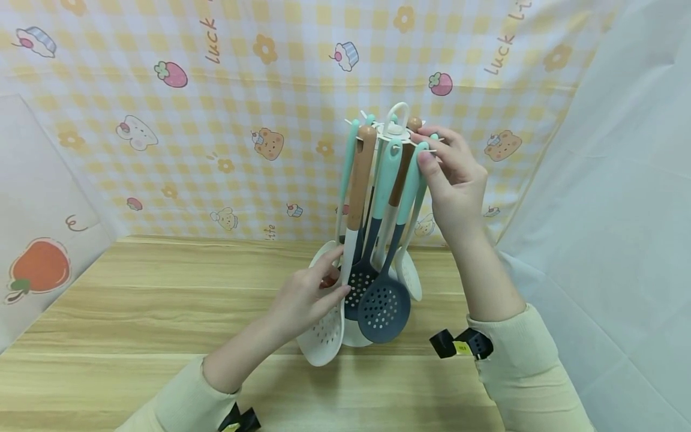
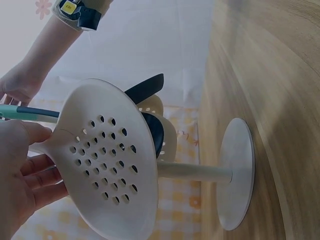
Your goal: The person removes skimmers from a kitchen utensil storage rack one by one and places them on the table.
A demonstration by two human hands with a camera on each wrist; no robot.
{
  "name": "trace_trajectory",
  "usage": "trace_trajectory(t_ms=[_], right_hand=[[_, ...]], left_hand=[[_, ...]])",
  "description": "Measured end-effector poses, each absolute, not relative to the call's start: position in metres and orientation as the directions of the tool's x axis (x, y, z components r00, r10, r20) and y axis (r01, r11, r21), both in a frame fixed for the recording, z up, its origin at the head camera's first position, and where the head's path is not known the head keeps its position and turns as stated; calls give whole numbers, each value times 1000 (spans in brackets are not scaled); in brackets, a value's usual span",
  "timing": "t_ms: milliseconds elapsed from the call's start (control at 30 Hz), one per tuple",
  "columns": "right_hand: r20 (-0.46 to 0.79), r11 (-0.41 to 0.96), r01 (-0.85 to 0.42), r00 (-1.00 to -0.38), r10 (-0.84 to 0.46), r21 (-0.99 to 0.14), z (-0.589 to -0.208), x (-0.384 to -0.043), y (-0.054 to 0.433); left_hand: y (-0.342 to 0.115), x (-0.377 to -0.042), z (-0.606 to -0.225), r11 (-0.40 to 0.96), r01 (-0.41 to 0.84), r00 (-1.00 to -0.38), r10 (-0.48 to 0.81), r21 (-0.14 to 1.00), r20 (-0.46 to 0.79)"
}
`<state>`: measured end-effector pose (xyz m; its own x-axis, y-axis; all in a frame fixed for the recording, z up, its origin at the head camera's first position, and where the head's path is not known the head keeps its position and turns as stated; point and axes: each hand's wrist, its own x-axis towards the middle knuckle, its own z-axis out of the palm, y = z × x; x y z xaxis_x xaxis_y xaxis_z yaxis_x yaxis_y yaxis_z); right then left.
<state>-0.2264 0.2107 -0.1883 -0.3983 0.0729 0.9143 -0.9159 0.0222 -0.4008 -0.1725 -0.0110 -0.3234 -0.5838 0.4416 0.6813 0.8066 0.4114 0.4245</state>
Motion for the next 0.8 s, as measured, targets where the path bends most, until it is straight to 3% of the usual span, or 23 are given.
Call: trace_trajectory(t_ms=[467, 800], right_hand=[[907, 10, -910, -413, 86, -415, -188, -225, 209], [931, 3, -934, -355, 89, -356, -184, -226, 205]], left_hand=[[-18, -172, -321, 425, 803, -584, 421, 417, 694], [-26, -171, -321, 408, 819, -558, 406, 402, 724]])
